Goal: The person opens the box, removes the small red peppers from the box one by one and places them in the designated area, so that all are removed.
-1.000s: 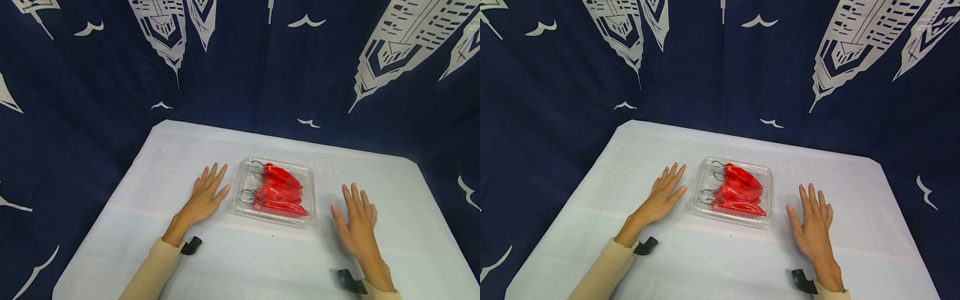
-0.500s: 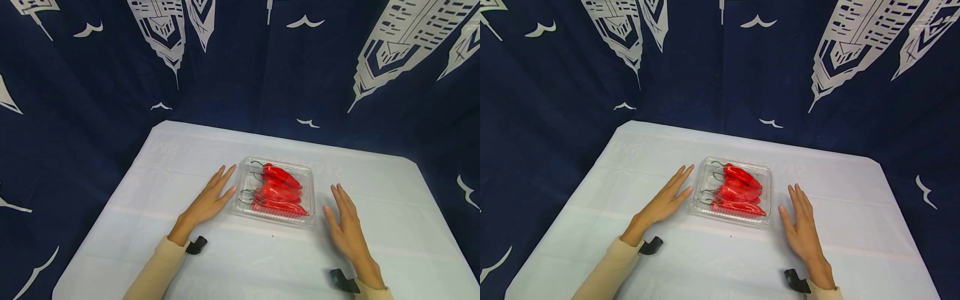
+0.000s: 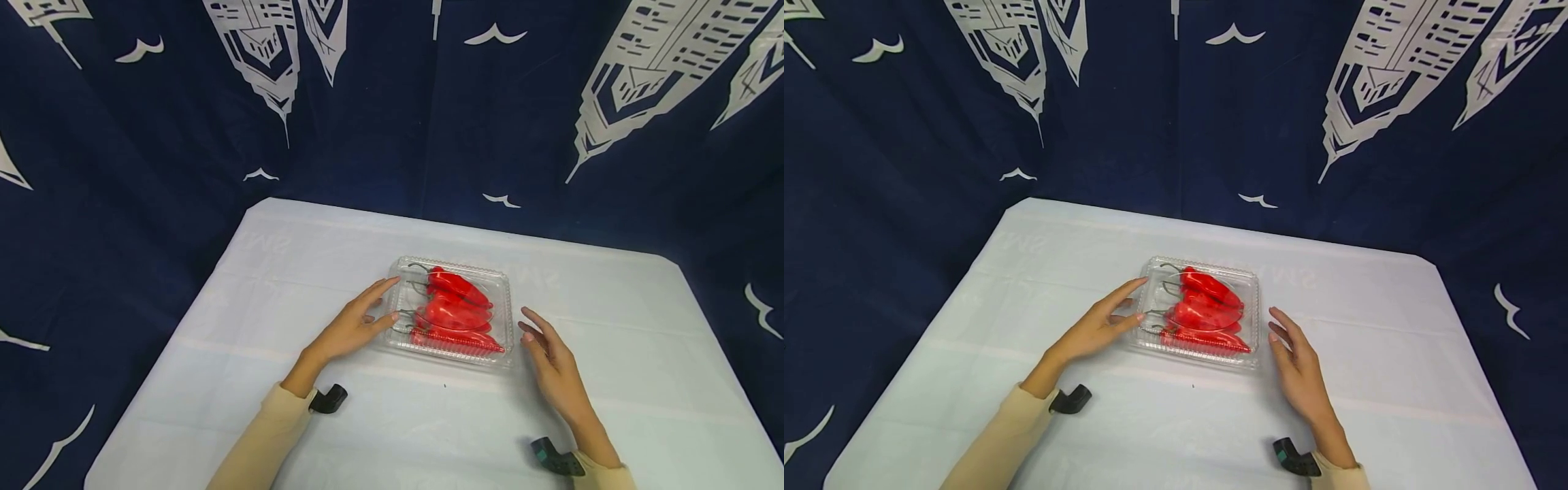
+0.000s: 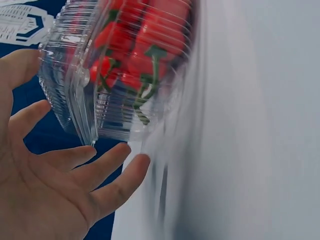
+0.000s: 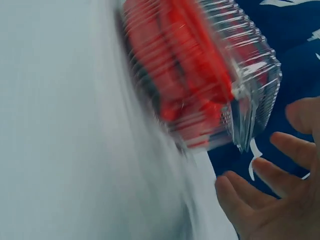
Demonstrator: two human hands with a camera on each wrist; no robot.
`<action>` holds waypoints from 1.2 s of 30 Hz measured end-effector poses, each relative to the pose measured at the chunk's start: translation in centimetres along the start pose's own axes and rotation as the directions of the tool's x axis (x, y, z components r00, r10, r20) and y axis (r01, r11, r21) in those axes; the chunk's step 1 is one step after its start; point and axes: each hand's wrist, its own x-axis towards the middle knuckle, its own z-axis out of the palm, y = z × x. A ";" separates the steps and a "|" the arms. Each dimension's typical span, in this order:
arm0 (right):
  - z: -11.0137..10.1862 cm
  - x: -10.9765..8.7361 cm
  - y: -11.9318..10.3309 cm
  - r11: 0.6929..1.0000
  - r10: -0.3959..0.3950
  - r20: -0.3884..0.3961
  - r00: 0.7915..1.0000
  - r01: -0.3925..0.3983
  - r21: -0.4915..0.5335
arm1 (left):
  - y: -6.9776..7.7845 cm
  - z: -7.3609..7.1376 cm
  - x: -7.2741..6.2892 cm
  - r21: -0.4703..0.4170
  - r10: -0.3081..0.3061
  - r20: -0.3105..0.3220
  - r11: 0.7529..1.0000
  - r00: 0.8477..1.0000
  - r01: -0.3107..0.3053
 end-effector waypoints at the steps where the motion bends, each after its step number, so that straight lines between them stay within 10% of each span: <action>1: 0.1 0.0 -0.1 0.998 0.018 0.015 1.000 -0.019 0.055 | 0.0 0.0 0.1 -0.026 -0.002 0.008 1.000 1.000 0.002; 8: 0.4 0.4 -0.1 0.932 0.114 0.103 0.988 -0.143 0.334 | -0.3 -0.3 0.7 -0.158 -0.065 0.052 0.985 0.997 0.073; 14: 0.6 0.5 0.3 0.806 0.155 0.157 0.975 -0.217 0.551 | -0.7 -0.3 1.0 -0.198 -0.076 0.080 0.976 0.994 0.090; 36: 1.1 0.6 1.0 0.585 0.104 0.233 0.967 -0.249 0.772 | -1.5 -0.6 1.8 -0.241 -0.037 0.099 0.969 0.994 0.060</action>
